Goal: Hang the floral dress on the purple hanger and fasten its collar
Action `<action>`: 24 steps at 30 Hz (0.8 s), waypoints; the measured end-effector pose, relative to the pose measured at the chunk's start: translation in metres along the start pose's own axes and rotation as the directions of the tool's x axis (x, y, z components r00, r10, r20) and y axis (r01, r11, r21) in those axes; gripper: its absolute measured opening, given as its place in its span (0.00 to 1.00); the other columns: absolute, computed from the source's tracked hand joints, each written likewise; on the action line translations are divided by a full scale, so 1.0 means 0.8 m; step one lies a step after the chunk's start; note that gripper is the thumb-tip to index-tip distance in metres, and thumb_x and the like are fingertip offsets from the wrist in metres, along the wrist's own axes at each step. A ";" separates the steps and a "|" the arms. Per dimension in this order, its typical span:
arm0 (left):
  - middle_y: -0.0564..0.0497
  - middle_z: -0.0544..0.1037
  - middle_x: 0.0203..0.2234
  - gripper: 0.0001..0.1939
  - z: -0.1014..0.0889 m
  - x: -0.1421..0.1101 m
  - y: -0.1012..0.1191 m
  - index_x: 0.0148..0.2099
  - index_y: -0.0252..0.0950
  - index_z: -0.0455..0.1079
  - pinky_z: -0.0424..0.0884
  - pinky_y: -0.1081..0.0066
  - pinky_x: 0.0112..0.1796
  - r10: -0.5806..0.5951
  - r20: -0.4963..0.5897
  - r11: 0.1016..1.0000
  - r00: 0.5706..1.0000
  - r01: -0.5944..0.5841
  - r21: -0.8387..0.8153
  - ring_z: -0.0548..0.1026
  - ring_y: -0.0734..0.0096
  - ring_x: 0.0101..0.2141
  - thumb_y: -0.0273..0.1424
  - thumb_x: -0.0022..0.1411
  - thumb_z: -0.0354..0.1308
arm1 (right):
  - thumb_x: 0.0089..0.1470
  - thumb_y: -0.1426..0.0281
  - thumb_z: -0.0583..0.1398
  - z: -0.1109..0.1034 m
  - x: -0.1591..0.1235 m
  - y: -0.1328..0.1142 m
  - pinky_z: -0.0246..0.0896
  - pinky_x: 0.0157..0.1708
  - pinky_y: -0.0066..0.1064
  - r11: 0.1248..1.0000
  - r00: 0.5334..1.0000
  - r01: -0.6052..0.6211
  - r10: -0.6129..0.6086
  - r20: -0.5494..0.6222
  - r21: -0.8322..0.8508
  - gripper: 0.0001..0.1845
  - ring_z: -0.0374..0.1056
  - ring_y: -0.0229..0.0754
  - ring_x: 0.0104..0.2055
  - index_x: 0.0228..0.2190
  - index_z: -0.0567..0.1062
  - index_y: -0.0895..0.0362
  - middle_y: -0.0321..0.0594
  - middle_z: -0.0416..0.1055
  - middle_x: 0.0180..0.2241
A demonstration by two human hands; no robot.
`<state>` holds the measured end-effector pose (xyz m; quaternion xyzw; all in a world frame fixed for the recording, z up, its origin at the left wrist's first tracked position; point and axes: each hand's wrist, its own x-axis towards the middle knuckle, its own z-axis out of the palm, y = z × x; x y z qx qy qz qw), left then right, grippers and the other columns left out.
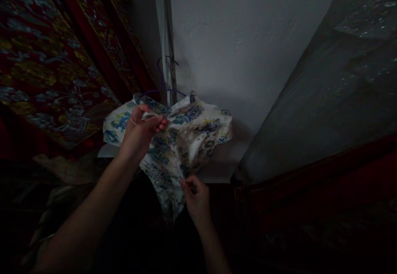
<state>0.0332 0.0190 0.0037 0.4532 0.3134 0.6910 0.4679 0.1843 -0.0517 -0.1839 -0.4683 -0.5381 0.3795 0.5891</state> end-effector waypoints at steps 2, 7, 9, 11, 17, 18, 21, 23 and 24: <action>0.56 0.80 0.22 0.23 0.005 0.017 0.012 0.38 0.41 0.56 0.65 0.81 0.23 0.062 -0.022 0.998 0.998 -0.063 -0.025 0.76 0.76 0.21 0.25 0.47 0.67 | 0.54 0.58 0.65 0.003 -0.005 0.008 0.57 0.25 0.25 1.000 1.000 -0.016 0.016 0.020 0.005 0.18 0.61 0.35 0.23 0.21 0.70 0.56 0.32 0.64 0.20; 0.59 0.77 0.23 0.23 -0.002 0.029 0.023 0.41 0.42 0.57 0.66 0.81 0.24 0.175 -0.039 0.985 0.984 -0.174 0.009 0.76 0.76 0.22 0.26 0.49 0.67 | 0.55 0.56 0.64 0.014 -0.023 0.038 0.58 0.24 0.26 0.998 0.996 -0.057 0.056 0.063 0.015 0.20 0.63 0.36 0.22 0.21 0.71 0.56 0.32 0.65 0.19; 0.59 0.76 0.24 0.21 -0.006 0.023 0.020 0.43 0.42 0.59 0.68 0.79 0.25 0.165 0.012 0.985 0.986 -0.165 0.057 0.76 0.76 0.22 0.27 0.51 0.67 | 0.54 0.56 0.65 0.015 -0.021 0.037 0.64 0.28 0.28 0.998 0.996 -0.058 0.057 0.065 0.014 0.17 0.69 0.40 0.27 0.24 0.75 0.57 0.36 0.71 0.23; 0.59 0.75 0.24 0.18 -0.009 0.015 0.016 0.44 0.41 0.60 0.70 0.76 0.27 0.188 0.064 0.974 0.980 -0.194 0.115 0.77 0.74 0.24 0.28 0.55 0.65 | 0.54 0.57 0.65 0.015 -0.008 0.022 0.68 0.34 0.31 0.999 0.996 -0.049 0.048 0.078 0.019 0.15 0.73 0.44 0.32 0.34 0.80 0.57 0.41 0.77 0.29; 0.57 0.72 0.27 0.13 -0.014 0.000 0.011 0.45 0.41 0.60 0.69 0.74 0.31 0.316 0.218 0.899 0.923 -0.365 0.243 0.77 0.72 0.31 0.29 0.62 0.61 | 0.61 0.60 0.61 0.025 0.082 -0.092 0.70 0.35 0.34 0.971 0.973 0.212 -0.220 0.065 0.110 0.25 0.73 0.44 0.36 0.58 0.72 0.51 0.40 0.77 0.35; 0.57 0.71 0.27 0.13 -0.015 -0.001 0.012 0.46 0.41 0.60 0.68 0.74 0.31 0.321 0.234 0.888 0.918 -0.377 0.264 0.76 0.72 0.31 0.28 0.63 0.60 | 0.63 0.61 0.60 0.029 0.099 -0.111 0.69 0.34 0.33 0.950 0.951 0.296 -0.304 0.064 0.102 0.26 0.72 0.42 0.35 0.60 0.70 0.50 0.39 0.76 0.35; 0.57 0.71 0.27 0.14 -0.017 -0.003 0.013 0.48 0.41 0.59 0.66 0.73 0.32 0.323 0.256 0.874 0.911 -0.391 0.289 0.75 0.72 0.31 0.28 0.64 0.59 | 0.64 0.63 0.58 0.041 0.140 -0.152 0.66 0.34 0.32 0.868 0.865 0.495 -0.496 0.081 0.034 0.23 0.69 0.39 0.33 0.59 0.70 0.50 0.36 0.74 0.34; 0.57 0.70 0.26 0.14 -0.018 -0.005 0.012 0.49 0.41 0.58 0.66 0.73 0.32 0.320 0.247 0.882 0.915 -0.383 0.273 0.74 0.72 0.30 0.28 0.64 0.59 | 0.64 0.64 0.59 0.047 0.156 -0.160 0.64 0.34 0.31 0.821 0.817 0.571 -0.568 0.100 -0.007 0.14 0.69 0.39 0.33 0.50 0.75 0.53 0.36 0.74 0.33; 0.57 0.69 0.26 0.14 -0.018 -0.006 0.011 0.49 0.41 0.58 0.65 0.73 0.32 0.318 0.242 0.887 0.917 -0.378 0.264 0.73 0.72 0.29 0.28 0.65 0.59 | 0.64 0.64 0.59 0.049 0.161 -0.161 0.64 0.35 0.31 0.805 0.802 0.593 -0.588 0.102 -0.025 0.10 0.70 0.39 0.33 0.44 0.76 0.54 0.35 0.74 0.32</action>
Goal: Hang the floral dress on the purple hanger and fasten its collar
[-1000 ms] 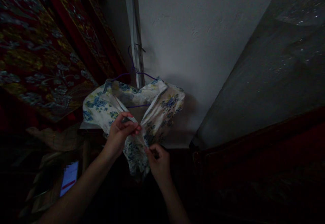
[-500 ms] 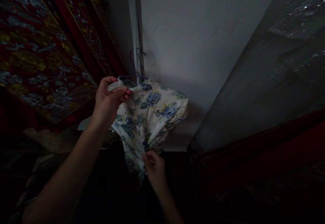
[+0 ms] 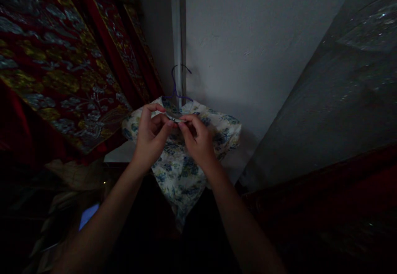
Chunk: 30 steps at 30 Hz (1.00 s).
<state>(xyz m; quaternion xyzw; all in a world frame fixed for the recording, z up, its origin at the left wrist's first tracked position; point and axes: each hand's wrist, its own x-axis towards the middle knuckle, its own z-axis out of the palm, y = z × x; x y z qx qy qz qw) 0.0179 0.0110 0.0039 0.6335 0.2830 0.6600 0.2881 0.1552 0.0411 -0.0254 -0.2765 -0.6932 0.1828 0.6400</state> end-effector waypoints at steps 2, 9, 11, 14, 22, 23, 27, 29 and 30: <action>0.58 0.68 0.26 0.14 0.002 -0.003 -0.004 0.49 0.41 0.58 0.65 0.73 0.31 -0.007 -0.006 1.000 1.000 0.007 -0.005 0.72 0.72 0.29 0.27 0.65 0.58 | 0.64 0.65 0.59 0.003 0.002 0.004 0.63 0.34 0.30 1.000 1.000 0.020 -0.021 -0.020 -0.022 0.07 0.69 0.38 0.32 0.38 0.74 0.55 0.35 0.73 0.31; 0.55 0.70 0.29 0.17 0.011 -0.006 -0.031 0.53 0.42 0.59 0.64 0.73 0.29 -0.043 -0.052 0.998 0.998 0.046 0.044 0.70 0.73 0.27 0.26 0.64 0.57 | 0.63 0.63 0.59 0.015 0.012 -0.003 0.60 0.29 0.28 0.996 0.997 -0.029 0.035 -0.074 0.085 0.09 0.65 0.36 0.29 0.34 0.71 0.55 0.33 0.68 0.28; 0.55 0.71 0.30 0.21 0.012 -0.006 -0.040 0.56 0.43 0.60 0.64 0.73 0.29 -0.052 -0.026 0.996 0.998 0.054 0.069 0.70 0.72 0.27 0.25 0.63 0.57 | 0.62 0.62 0.60 0.015 0.021 -0.007 0.58 0.26 0.27 0.989 0.994 -0.060 0.071 -0.082 0.135 0.10 0.63 0.35 0.26 0.33 0.71 0.55 0.31 0.66 0.25; 0.58 0.69 0.24 0.32 0.009 -0.015 -0.059 0.65 0.41 0.57 0.63 0.73 0.28 -0.132 0.125 0.979 0.983 0.110 0.172 0.69 0.71 0.24 0.23 0.59 0.57 | 0.61 0.61 0.61 0.002 0.037 -0.015 0.55 0.24 0.27 0.975 0.975 -0.030 0.077 -0.209 0.221 0.10 0.59 0.34 0.23 0.33 0.70 0.54 0.29 0.62 0.22; 0.54 0.77 0.27 0.41 -0.017 -0.051 -0.077 0.73 0.41 0.50 0.70 0.70 0.33 -0.291 0.317 0.935 0.903 0.198 0.294 0.77 0.65 0.29 0.27 0.61 0.60 | 0.56 0.64 0.65 -0.100 0.024 -0.033 0.57 0.27 0.26 0.952 0.839 0.008 0.161 -0.520 0.307 0.14 0.57 0.34 0.24 0.25 0.69 0.54 0.29 0.57 0.22; 0.52 0.78 0.29 0.38 -0.019 -0.047 -0.074 0.72 0.41 0.53 0.70 0.69 0.33 -0.270 0.305 0.932 0.913 0.168 0.321 0.77 0.64 0.30 0.29 0.62 0.61 | 0.56 0.65 0.65 -0.112 0.012 -0.032 0.59 0.28 0.26 0.932 0.822 -0.020 0.222 -0.524 0.363 0.14 0.58 0.34 0.24 0.24 0.68 0.54 0.29 0.56 0.22; 0.52 0.77 0.27 0.25 -0.024 -0.008 -0.070 0.59 0.40 0.70 0.66 0.71 0.31 -0.142 0.036 0.922 0.989 0.119 0.368 0.75 0.65 0.30 0.34 0.60 0.65 | 0.60 0.67 0.59 -0.148 -0.052 -0.017 0.71 0.38 0.33 0.682 0.730 -0.216 0.588 -0.348 0.699 0.07 0.66 0.37 0.27 0.29 0.72 0.52 0.31 0.60 0.24; 0.54 0.75 0.25 0.21 -0.029 0.019 -0.077 0.52 0.39 0.75 0.63 0.74 0.30 -0.154 -0.116 0.951 0.981 0.179 0.251 0.71 0.69 0.27 0.30 0.55 0.68 | 0.60 0.68 0.58 -0.153 -0.092 -0.001 0.72 0.42 0.38 0.606 0.659 -0.305 0.691 -0.296 0.735 0.06 0.70 0.41 0.32 0.32 0.75 0.50 0.35 0.69 0.28; 0.55 0.74 0.24 0.19 -0.032 0.032 -0.082 0.48 0.38 0.78 0.62 0.75 0.29 -0.190 -0.164 0.963 0.968 0.216 0.162 0.69 0.71 0.26 0.27 0.52 0.68 | 0.59 0.69 0.59 -0.152 -0.113 0.007 0.73 0.43 0.39 0.588 0.626 -0.351 0.726 -0.284 0.729 0.06 0.72 0.42 0.35 0.33 0.76 0.49 0.36 0.72 0.30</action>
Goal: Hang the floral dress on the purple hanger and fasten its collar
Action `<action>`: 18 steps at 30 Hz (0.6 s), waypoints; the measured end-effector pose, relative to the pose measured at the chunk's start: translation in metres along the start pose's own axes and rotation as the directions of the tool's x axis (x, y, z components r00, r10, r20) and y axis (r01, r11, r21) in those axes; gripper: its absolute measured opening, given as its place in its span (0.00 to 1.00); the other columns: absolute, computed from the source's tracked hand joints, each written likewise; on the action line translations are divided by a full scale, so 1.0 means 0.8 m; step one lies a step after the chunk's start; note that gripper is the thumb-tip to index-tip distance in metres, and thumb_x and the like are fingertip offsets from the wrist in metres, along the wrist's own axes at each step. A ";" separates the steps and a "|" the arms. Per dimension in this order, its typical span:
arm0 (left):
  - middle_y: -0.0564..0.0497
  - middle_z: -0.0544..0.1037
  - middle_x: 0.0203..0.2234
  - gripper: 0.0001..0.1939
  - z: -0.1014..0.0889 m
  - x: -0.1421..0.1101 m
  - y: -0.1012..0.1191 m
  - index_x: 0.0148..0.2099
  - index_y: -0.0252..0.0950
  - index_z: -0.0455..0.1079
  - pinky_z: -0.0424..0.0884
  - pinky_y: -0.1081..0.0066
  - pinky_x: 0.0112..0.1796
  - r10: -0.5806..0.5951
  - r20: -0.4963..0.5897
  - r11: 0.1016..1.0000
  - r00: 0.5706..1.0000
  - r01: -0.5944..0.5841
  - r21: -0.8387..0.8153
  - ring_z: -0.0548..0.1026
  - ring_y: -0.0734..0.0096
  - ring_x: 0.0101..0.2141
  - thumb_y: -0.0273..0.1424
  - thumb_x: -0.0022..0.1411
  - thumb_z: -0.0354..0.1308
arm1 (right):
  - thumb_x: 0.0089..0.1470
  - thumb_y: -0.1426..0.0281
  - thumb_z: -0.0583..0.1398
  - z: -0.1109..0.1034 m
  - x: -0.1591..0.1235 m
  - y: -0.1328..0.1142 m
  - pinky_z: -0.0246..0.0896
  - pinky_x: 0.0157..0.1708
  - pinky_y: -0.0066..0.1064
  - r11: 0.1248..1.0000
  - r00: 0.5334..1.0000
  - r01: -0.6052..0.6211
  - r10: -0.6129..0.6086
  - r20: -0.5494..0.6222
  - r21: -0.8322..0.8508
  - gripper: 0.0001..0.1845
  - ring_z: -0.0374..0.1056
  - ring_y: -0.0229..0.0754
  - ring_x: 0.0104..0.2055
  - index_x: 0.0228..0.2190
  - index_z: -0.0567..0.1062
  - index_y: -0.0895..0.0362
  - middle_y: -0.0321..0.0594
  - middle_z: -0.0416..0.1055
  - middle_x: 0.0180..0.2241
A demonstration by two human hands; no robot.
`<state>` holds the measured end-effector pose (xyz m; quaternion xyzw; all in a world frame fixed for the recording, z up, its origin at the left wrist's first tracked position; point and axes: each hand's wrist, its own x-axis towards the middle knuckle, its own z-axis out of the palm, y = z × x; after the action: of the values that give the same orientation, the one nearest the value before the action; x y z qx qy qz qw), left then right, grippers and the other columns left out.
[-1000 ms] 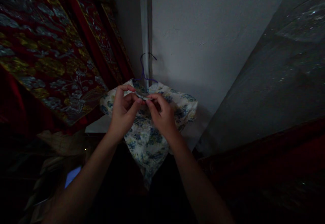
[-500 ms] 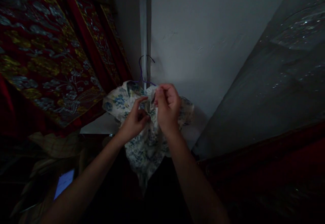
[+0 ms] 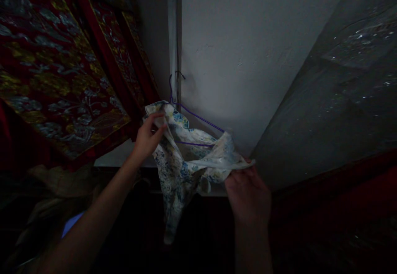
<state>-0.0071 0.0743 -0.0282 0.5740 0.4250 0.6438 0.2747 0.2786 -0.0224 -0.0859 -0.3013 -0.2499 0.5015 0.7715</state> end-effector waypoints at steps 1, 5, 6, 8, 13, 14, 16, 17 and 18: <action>0.55 0.74 0.24 0.16 -0.001 0.013 -0.003 0.43 0.36 0.79 0.61 0.76 0.29 -0.053 -0.015 0.995 0.999 0.051 -0.084 0.67 0.73 0.25 0.24 0.49 0.67 | 0.57 0.69 0.60 -0.015 -0.008 0.015 0.73 0.42 0.40 1.000 1.000 -0.020 0.020 -0.017 -0.015 0.06 0.73 0.43 0.35 0.32 0.77 0.48 0.37 0.74 0.31; 0.53 0.75 0.23 0.11 -0.008 0.035 -0.013 0.35 0.32 0.78 0.63 0.76 0.27 -0.190 -0.002 0.946 0.982 0.183 -0.267 0.69 0.74 0.23 0.25 0.46 0.60 | 0.54 0.67 0.63 -0.053 -0.037 0.074 0.75 0.41 0.43 0.992 0.992 -0.123 0.123 -0.009 0.018 0.03 0.73 0.44 0.31 0.28 0.77 0.49 0.35 0.73 0.26; 0.52 0.76 0.24 0.13 -0.012 0.032 -0.015 0.36 0.32 0.78 0.64 0.76 0.27 -0.210 -0.006 0.934 0.978 0.199 -0.298 0.70 0.74 0.23 0.26 0.47 0.59 | 0.54 0.66 0.64 -0.056 -0.043 0.086 0.75 0.42 0.44 0.986 0.987 -0.163 0.163 -0.004 0.041 0.04 0.73 0.44 0.31 0.27 0.76 0.49 0.34 0.73 0.25; 0.51 0.79 0.27 0.16 -0.022 0.016 -0.018 0.39 0.32 0.78 0.67 0.76 0.28 -0.257 -0.035 0.891 0.966 0.223 -0.396 0.73 0.73 0.25 0.27 0.46 0.59 | 0.53 0.63 0.65 -0.053 -0.050 0.105 0.75 0.45 0.46 0.969 0.972 -0.234 0.235 -0.009 0.075 0.05 0.76 0.45 0.34 0.28 0.77 0.49 0.35 0.75 0.27; 0.51 0.82 0.35 0.23 -0.067 -0.039 -0.032 0.46 0.34 0.77 0.72 0.77 0.32 -0.430 -0.112 0.707 0.896 0.257 -0.658 0.77 0.73 0.31 0.23 0.45 0.57 | 0.48 0.58 0.69 -0.019 -0.064 0.117 0.63 0.59 0.50 0.958 0.961 -0.275 0.272 -0.052 -0.085 0.21 0.74 0.51 0.54 0.45 0.79 0.48 0.42 0.80 0.48; 0.52 0.82 0.34 0.23 -0.077 -0.048 -0.035 0.46 0.34 0.77 0.73 0.77 0.33 -0.462 -0.120 0.678 0.879 0.263 -0.686 0.78 0.73 0.31 0.22 0.46 0.57 | 0.46 0.58 0.71 -0.012 -0.068 0.117 0.61 0.61 0.50 0.952 0.961 -0.276 0.272 -0.047 -0.136 0.26 0.72 0.52 0.56 0.47 0.78 0.48 0.43 0.79 0.51; 0.53 0.82 0.34 0.22 -0.093 -0.065 -0.036 0.47 0.35 0.76 0.74 0.77 0.34 -0.517 -0.141 0.631 0.844 0.265 -0.729 0.78 0.74 0.32 0.22 0.47 0.57 | 0.42 0.56 0.73 -0.001 -0.076 0.118 0.57 0.63 0.52 0.928 0.953 -0.299 0.303 -0.017 -0.223 0.31 0.70 0.54 0.59 0.49 0.79 0.49 0.45 0.77 0.54; 0.53 0.82 0.35 0.22 -0.098 -0.073 -0.034 0.47 0.36 0.76 0.74 0.77 0.35 -0.539 -0.153 0.617 0.828 0.264 -0.742 0.79 0.74 0.32 0.22 0.48 0.57 | 0.41 0.55 0.73 0.003 -0.081 0.120 0.56 0.63 0.53 0.910 0.942 -0.322 0.336 0.007 -0.260 0.31 0.70 0.55 0.59 0.48 0.79 0.49 0.46 0.77 0.54; 0.54 0.83 0.35 0.23 -0.100 -0.080 -0.031 0.48 0.37 0.76 0.75 0.77 0.35 -0.555 -0.162 0.609 0.816 0.266 -0.748 0.79 0.74 0.32 0.23 0.48 0.57 | 0.41 0.53 0.73 0.006 -0.086 0.122 0.56 0.63 0.53 0.888 0.926 -0.349 0.376 0.038 -0.300 0.31 0.70 0.56 0.59 0.47 0.80 0.50 0.47 0.78 0.53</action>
<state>-0.0764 0.0137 -0.0801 0.1763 0.3180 0.7696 0.5249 0.1884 -0.0542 -0.1581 -0.4273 -0.2960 0.6088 0.5993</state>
